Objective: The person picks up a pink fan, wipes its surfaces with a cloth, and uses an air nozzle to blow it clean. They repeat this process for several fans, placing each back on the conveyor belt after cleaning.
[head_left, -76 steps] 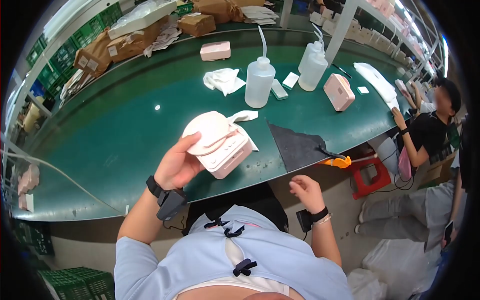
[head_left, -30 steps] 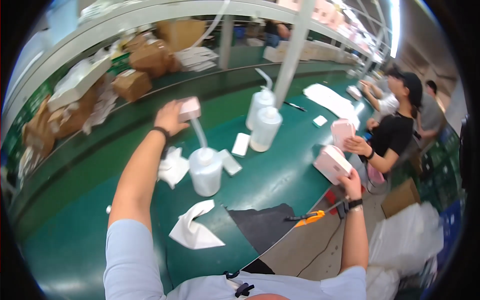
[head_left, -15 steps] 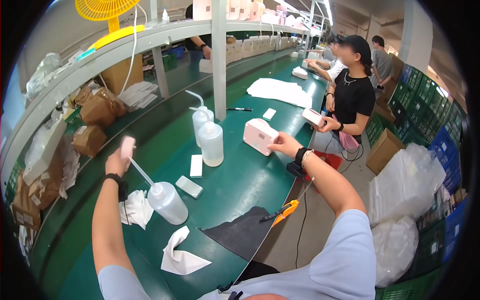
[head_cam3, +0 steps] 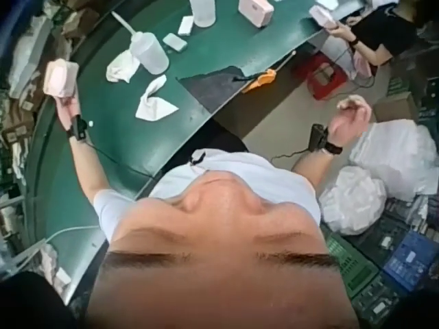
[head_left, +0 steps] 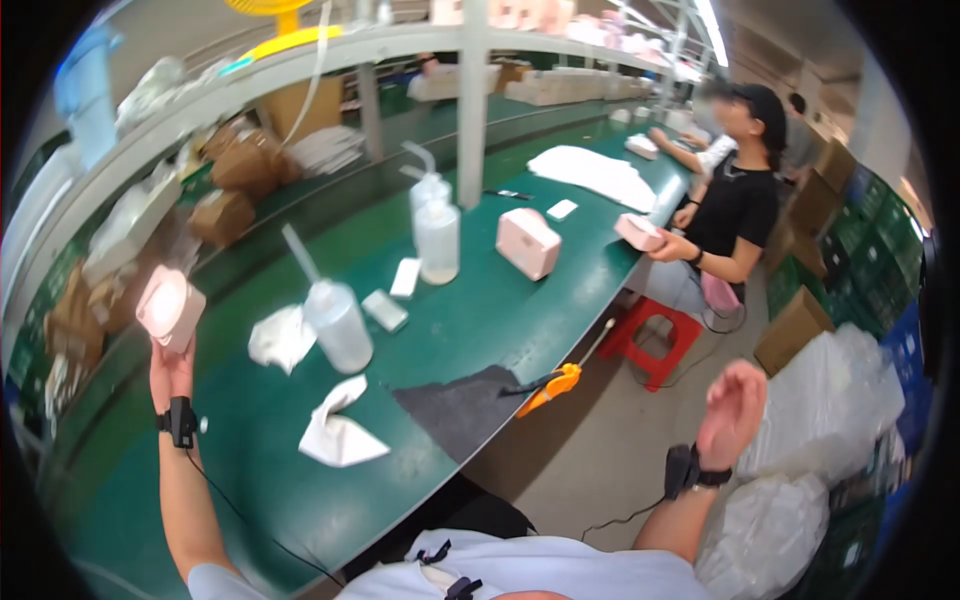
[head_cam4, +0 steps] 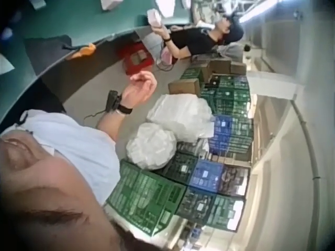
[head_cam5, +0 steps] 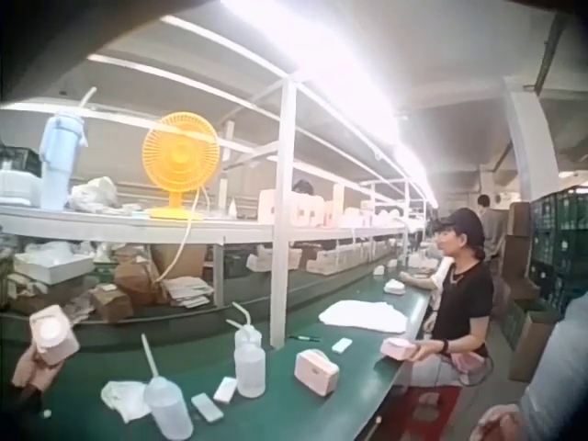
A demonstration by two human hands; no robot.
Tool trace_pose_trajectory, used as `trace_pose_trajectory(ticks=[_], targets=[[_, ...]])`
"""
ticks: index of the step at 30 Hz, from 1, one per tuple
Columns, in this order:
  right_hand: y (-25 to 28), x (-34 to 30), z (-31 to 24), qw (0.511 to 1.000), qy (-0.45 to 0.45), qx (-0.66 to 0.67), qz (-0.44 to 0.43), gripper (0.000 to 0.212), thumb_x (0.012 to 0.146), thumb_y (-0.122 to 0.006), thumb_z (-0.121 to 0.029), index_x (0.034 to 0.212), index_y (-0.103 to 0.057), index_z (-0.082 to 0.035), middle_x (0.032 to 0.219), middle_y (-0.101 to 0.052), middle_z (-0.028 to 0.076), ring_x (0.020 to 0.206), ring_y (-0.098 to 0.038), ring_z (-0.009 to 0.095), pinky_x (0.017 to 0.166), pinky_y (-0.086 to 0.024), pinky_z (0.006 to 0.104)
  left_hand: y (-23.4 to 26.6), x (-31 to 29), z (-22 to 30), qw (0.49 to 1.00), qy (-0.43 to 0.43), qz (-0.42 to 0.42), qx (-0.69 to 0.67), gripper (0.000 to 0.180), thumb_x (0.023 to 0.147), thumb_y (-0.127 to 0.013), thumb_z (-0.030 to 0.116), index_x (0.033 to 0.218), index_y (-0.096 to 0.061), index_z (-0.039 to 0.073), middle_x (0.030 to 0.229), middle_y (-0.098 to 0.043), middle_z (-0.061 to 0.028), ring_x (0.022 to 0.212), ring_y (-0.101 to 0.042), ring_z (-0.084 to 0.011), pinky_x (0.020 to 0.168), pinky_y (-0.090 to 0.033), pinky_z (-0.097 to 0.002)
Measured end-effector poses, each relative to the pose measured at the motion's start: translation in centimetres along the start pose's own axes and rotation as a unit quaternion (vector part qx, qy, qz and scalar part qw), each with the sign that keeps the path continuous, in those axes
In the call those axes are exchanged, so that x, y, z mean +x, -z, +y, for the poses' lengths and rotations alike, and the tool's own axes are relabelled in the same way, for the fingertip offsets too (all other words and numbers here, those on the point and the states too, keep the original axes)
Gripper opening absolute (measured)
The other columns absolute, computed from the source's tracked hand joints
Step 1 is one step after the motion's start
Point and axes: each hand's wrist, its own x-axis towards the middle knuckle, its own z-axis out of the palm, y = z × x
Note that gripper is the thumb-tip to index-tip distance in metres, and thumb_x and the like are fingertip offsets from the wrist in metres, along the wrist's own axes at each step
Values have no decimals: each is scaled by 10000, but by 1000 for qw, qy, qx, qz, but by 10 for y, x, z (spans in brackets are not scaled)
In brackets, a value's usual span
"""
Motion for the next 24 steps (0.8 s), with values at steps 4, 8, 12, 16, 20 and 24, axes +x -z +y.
trace_pose_trajectory(ticks=[4, 8, 12, 16, 20, 24], targets=[[-40, -36, 4, 967, -27, 103, -230, 152, 998, -492, -124, 1010, -591, -10, 949, -609, 82, 661, -513, 121, 611, -447, 256, -12, -98, 7, 997, -62, 50, -3, 423, 1062, -386, 203, 1441, -401, 16, 1519, -395, -170, 1409, -352, -373, 1174, -281, -585], [-114, -52, 35, 893, -193, -21, -405, 117, 969, -521, -69, 1032, -582, 8, 966, -619, 99, 746, -581, 132, 681, -489, 251, 50, -137, 33, 959, 4, -283, -5, 461, 1054, -399, 301, 1454, -406, 72, 1522, -397, -159, 1416, -347, -372, 1150, -282, -623], [-193, -98, 39, 742, -303, -16, -598, 318, 936, -606, -57, 1240, -538, 7, 1223, -594, 110, 1146, -572, 164, 949, -489, 319, 18, -191, 19, 979, 30, -202, -5, 567, 1031, -439, 402, 1474, -357, 57, 1515, -399, -151, 1376, -400, -383, 1080, -363, -635], [-248, -128, 51, 695, -146, -127, -692, 458, 890, -661, -76, 1308, -493, 3, 1287, -562, 136, 1199, -558, 233, 991, -472, 346, 7, -203, 2, 987, 53, -136, 66, 628, 1010, -426, 517, 1473, -373, 96, 1498, -434, -113, 1340, -459, -356, 1047, -428, -583], [-290, -153, 87, 667, 48, -241, -703, 554, 830, -693, -67, 1336, -476, -7, 1324, -537, 181, 1210, -556, 305, 1001, -465, 360, -4, -212, -24, 986, 96, -54, 129, 601, 1030, -411, 493, 1457, -391, 71, 1454, -490, -97, 1308, -505, -264, 1033, -469, -439], [-314, -166, 134, 639, 125, -289, -702, 429, 796, -693, -56, 1199, -557, 2, 1160, -603, 182, 1079, -593, 340, 910, -496, 384, 8, -216, -29, 981, 128, -39, 142, 582, 1038, -405, 471, 1456, -395, 67, 1447, -497, -88, 1295, -515, -254, 1026, -470, -434]])
